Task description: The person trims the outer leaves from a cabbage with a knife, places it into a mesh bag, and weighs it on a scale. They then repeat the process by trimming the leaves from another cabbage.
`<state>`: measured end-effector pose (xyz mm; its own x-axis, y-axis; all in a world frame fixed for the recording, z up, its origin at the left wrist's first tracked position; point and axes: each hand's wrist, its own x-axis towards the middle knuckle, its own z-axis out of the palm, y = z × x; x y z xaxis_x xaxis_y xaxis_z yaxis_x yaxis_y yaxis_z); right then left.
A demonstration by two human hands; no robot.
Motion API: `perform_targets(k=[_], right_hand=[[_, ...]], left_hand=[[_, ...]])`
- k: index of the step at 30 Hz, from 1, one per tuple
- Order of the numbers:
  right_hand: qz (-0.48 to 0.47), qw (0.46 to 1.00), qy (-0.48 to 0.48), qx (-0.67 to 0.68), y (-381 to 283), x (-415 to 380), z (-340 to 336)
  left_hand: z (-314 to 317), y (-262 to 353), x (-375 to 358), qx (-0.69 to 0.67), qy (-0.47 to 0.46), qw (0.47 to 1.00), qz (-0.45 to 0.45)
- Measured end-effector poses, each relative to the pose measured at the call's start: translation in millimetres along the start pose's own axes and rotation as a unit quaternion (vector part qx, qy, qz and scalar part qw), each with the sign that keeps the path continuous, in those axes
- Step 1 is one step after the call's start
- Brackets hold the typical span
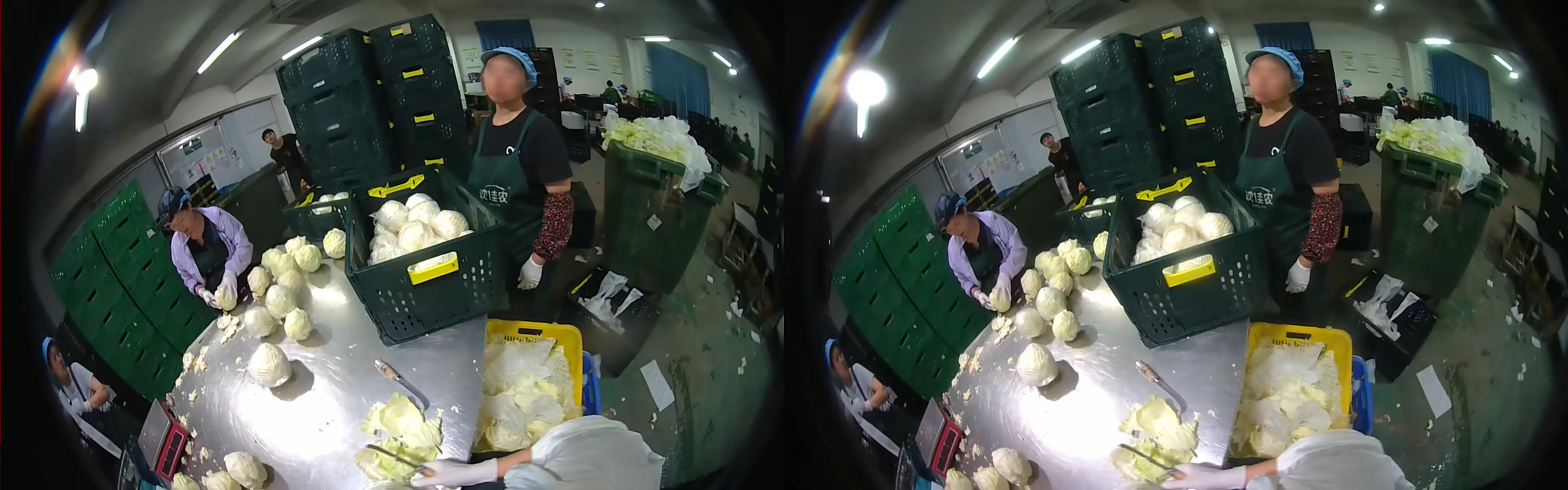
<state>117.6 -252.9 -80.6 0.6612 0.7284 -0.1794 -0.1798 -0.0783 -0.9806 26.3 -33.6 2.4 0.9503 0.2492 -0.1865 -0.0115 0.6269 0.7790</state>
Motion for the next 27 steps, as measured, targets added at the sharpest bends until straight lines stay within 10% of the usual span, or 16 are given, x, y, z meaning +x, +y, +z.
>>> perform_targets(k=[17, 27], right_hand=[[-0.004, 0.987, -0.02, 0.157, -42, 61, 71], [-0.051, 0.995, -0.082, 0.014, -38, 54, 80]], left_hand=[[-78, -5, -44, 0.329, 0.057, 0.928, 0.163], [-87, -8, -64, 0.389, 0.107, 0.904, 0.142]])
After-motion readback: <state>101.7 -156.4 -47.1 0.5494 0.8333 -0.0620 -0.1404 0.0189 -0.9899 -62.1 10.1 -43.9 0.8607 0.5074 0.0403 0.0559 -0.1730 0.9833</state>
